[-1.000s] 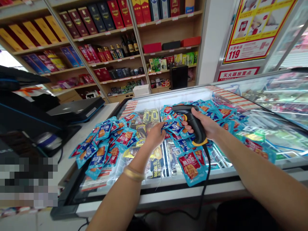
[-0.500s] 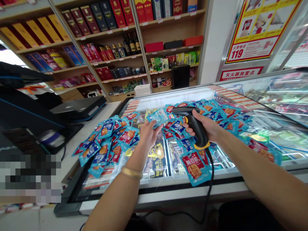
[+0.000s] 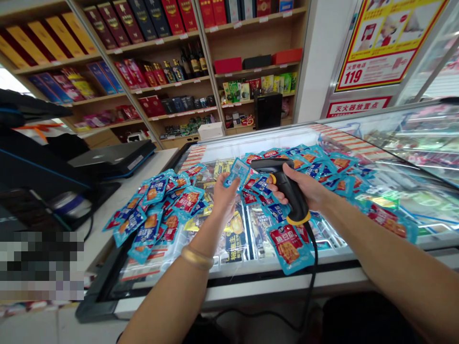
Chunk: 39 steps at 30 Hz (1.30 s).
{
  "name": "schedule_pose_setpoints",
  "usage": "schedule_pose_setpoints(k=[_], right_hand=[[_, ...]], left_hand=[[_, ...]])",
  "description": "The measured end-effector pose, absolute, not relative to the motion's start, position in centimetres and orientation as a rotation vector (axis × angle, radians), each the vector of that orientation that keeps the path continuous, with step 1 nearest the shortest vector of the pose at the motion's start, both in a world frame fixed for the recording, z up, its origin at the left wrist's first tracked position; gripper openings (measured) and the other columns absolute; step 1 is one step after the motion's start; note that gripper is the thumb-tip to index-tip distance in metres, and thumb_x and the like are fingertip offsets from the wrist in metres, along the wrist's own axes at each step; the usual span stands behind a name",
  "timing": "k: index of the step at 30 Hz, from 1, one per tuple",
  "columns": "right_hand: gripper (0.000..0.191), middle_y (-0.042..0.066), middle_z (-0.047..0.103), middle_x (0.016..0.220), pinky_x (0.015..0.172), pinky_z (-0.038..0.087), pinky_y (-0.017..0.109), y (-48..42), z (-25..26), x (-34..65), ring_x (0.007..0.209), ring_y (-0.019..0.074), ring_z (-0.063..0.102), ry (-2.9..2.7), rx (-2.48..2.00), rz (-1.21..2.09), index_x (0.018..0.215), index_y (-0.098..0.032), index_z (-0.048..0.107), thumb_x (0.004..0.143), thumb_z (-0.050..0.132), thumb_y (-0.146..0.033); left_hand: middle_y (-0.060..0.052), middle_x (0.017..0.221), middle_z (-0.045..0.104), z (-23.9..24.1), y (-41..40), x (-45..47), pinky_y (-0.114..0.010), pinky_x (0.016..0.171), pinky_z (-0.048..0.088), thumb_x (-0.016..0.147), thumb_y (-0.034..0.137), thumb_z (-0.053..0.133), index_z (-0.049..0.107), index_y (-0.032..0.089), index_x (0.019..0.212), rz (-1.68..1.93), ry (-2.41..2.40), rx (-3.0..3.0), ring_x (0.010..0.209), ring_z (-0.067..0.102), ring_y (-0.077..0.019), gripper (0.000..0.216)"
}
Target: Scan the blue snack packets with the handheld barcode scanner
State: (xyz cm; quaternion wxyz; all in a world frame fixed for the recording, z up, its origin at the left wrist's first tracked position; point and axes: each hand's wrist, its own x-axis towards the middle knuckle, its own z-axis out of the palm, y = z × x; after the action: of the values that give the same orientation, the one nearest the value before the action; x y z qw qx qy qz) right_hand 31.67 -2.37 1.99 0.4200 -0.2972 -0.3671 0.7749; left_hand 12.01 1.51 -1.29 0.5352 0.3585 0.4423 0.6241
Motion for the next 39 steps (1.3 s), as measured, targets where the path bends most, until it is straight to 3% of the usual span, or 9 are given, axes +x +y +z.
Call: schedule_pose_setpoints(k=[20,27,31,34,39], right_hand=[[0.038,0.004,0.057,0.073,0.046,0.048,0.02,-2.4,2.0,31.5,0.055,0.0112,0.051,-0.905,-0.751,1.926,0.085,-0.016,0.06,0.092,0.053,-0.053],[0.039,0.003,0.055,0.07,0.045,0.048,0.019,-2.2,1.9,30.8,0.053,0.0107,0.05,-0.857,-0.748,1.936,0.084,-0.016,0.061,0.094,0.049,-0.051],[0.038,0.003,0.057,0.069,0.045,0.048,0.019,-2.3,2.5,29.7,0.053,0.0111,0.051,-0.868,-0.731,1.951,0.087,-0.015,0.061,0.094,0.049,-0.051],[0.037,0.003,0.058,0.068,0.044,0.048,0.019,-2.2,3.3,28.4,0.051,0.0107,0.052,-0.897,-0.746,1.975,0.088,-0.015,0.061,0.096,0.047,-0.048],[0.037,0.002,0.057,0.065,0.043,0.047,0.018,-2.1,3.7,25.8,0.049,0.0102,0.053,-0.902,-0.746,2.055,0.09,-0.015,0.062,0.098,0.044,-0.046]], left_hand=[[0.006,0.067,0.062,-1.1,1.4,12.2,-0.016,0.051,0.041,0.059,0.018,0.078,0.053,0.021,0.086,1.481,1.033,0.847,0.053,0.056,-0.0073,0.036],[-0.001,0.087,0.072,-0.4,1.8,11.1,-0.023,0.067,0.051,0.061,0.021,0.079,0.06,0.021,0.109,1.542,1.016,0.825,0.072,0.067,-0.0122,0.052],[-0.006,0.098,0.074,0.4,2.1,7.7,-0.032,0.085,0.053,0.069,0.03,0.072,0.067,0.017,0.106,1.632,1.166,1.188,0.091,0.069,-0.0188,0.04],[-0.007,0.109,0.073,1.1,2.0,3.6,-0.036,0.101,0.047,0.077,0.03,0.061,0.071,0.016,0.106,1.642,1.36,1.713,0.108,0.065,-0.0236,0.033],[-0.009,0.125,0.068,0.5,0.9,-2.3,-0.043,0.105,0.044,0.087,0.032,0.047,0.064,0.018,0.125,1.108,1.796,2.353,0.119,0.06,-0.0275,0.044]])
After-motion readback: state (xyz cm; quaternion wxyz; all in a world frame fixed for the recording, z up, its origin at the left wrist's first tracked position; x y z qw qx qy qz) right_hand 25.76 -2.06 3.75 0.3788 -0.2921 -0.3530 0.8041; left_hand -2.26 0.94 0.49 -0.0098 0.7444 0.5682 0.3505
